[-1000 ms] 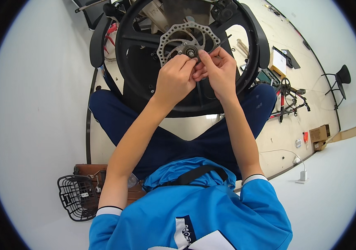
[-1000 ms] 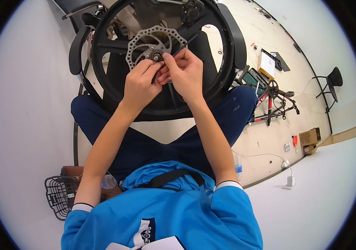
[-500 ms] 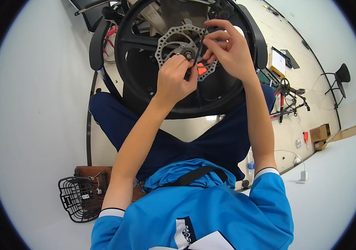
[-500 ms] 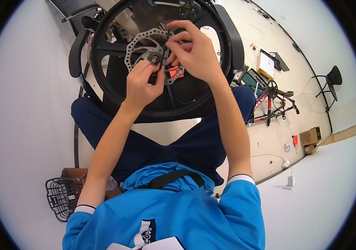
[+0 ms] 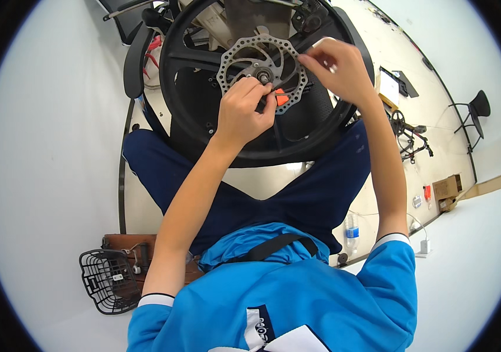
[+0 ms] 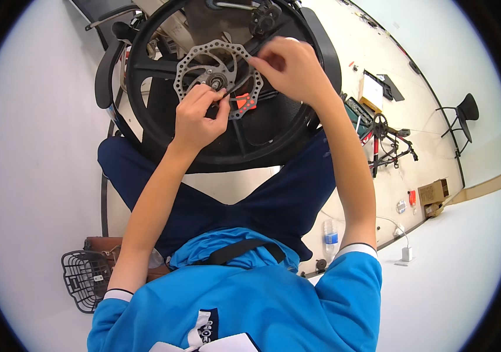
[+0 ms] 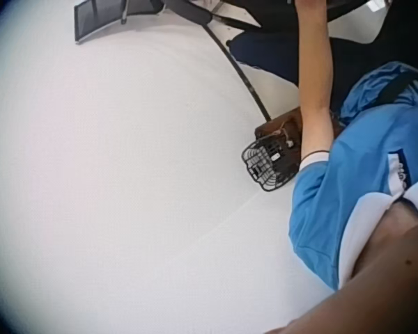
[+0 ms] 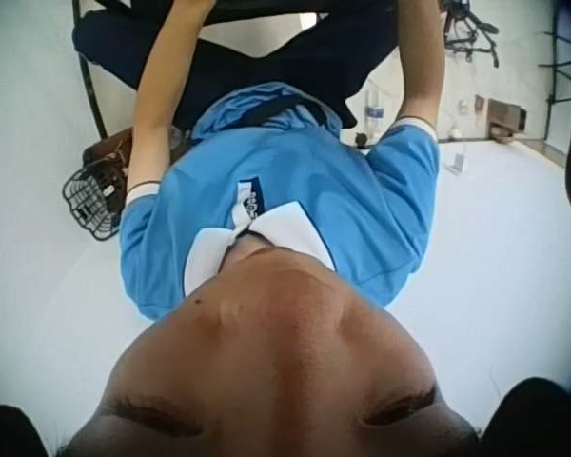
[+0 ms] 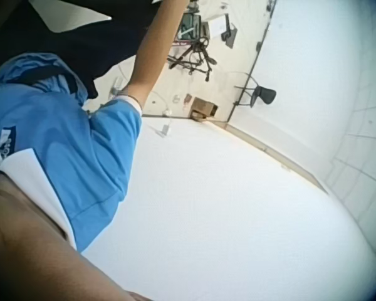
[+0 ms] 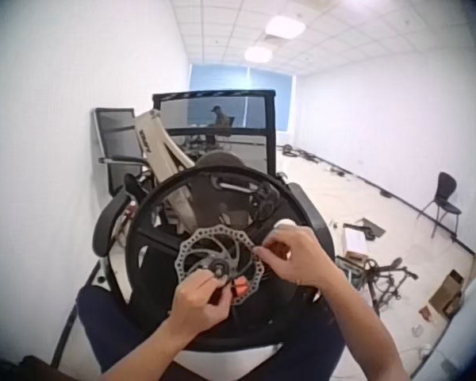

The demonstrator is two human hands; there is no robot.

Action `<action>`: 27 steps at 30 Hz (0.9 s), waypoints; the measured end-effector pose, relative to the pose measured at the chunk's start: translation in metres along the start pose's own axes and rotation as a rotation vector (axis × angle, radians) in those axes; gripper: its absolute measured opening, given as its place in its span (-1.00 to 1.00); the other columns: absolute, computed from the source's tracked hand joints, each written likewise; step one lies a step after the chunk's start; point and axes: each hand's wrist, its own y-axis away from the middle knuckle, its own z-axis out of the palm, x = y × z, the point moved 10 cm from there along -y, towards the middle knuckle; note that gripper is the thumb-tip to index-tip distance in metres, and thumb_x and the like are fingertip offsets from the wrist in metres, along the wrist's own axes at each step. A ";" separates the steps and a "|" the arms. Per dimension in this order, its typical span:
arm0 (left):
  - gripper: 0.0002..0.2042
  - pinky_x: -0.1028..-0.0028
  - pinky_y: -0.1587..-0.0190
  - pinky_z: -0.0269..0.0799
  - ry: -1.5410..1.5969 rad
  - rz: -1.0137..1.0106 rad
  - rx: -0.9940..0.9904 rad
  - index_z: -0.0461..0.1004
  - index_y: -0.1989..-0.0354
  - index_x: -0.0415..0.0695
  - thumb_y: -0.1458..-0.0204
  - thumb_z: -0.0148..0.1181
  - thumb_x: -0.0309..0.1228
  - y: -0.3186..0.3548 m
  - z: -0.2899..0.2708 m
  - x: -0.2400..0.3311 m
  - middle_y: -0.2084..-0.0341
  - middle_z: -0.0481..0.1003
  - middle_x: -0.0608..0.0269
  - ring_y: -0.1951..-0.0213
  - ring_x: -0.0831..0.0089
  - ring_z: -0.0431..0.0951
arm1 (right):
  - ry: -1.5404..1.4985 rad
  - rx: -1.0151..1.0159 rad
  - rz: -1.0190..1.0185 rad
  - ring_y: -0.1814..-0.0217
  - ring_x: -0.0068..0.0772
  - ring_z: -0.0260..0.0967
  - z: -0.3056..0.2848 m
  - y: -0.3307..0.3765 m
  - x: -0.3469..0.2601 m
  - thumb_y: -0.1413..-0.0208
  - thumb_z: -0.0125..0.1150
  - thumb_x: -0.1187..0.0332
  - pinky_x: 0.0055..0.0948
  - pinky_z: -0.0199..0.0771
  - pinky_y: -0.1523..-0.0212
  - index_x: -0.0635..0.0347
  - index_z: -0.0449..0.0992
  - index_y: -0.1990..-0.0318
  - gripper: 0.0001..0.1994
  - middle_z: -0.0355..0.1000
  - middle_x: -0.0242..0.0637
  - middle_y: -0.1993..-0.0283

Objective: The person assembles a bicycle wheel by hand, inserting small metal components into the hub area of the wheel. They repeatedly pick up and place parts while seated on the floor in a workshop.

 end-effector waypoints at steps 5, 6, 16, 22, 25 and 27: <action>-0.87 0.38 0.35 0.50 0.005 -0.011 -0.007 0.59 0.36 -0.30 0.13 0.32 -0.68 0.001 0.001 0.000 0.48 0.50 0.14 0.43 0.21 0.55 | 0.021 0.042 0.147 0.53 -0.22 0.47 0.003 0.078 -0.004 -0.20 0.31 0.45 -0.35 0.43 0.45 0.33 0.64 0.30 -0.89 0.53 -0.11 0.45; -0.86 0.38 0.34 0.50 0.005 -0.016 -0.014 0.60 0.34 -0.29 0.13 0.32 -0.68 0.001 0.001 0.000 0.47 0.51 0.14 0.42 0.22 0.56 | 0.004 0.021 0.177 0.48 -0.18 0.50 0.014 0.094 -0.005 -0.18 0.31 0.47 -0.33 0.46 0.42 0.33 0.64 0.30 -0.91 0.54 -0.10 0.42; -0.79 0.49 0.37 0.47 0.070 -0.190 -0.213 0.69 0.19 -0.22 0.03 0.34 -0.66 -0.004 -0.006 -0.016 0.44 0.56 0.22 0.47 0.38 0.58 | -0.950 -0.023 0.565 0.47 -0.50 0.57 0.160 0.120 -0.041 -0.32 0.18 0.48 -0.53 0.57 0.44 0.44 0.54 0.16 -0.86 0.58 -0.22 0.38; -0.84 0.46 0.33 0.48 0.157 -0.330 -0.420 0.68 0.20 -0.27 -0.05 0.32 -0.52 -0.005 -0.020 -0.013 0.41 0.63 0.12 0.47 0.40 0.57 | -1.164 0.043 0.596 0.34 -0.45 0.60 0.182 0.090 -0.051 -0.35 0.08 0.49 -0.54 0.62 0.32 0.46 0.51 0.13 -0.84 0.58 -0.21 0.28; -0.82 0.46 0.31 0.49 0.115 -0.281 -0.507 0.67 0.18 -0.28 -0.04 0.29 -0.55 -0.011 -0.019 -0.020 0.39 0.64 0.11 0.43 0.33 0.60 | -1.230 -0.005 0.617 0.35 -0.38 0.62 0.190 0.080 -0.053 -0.34 0.09 0.46 -0.49 0.66 0.32 0.47 0.50 0.18 -0.82 0.59 -0.14 0.30; -0.83 0.38 0.27 0.51 0.053 -0.204 -0.622 0.64 0.16 -0.28 -0.09 0.23 -0.53 -0.017 -0.013 -0.014 0.39 0.60 0.07 0.35 0.17 0.62 | -1.259 -0.049 0.620 0.35 -0.36 0.63 0.192 0.078 -0.053 -0.35 0.08 0.44 -0.48 0.68 0.33 0.48 0.50 0.18 -0.80 0.59 -0.12 0.31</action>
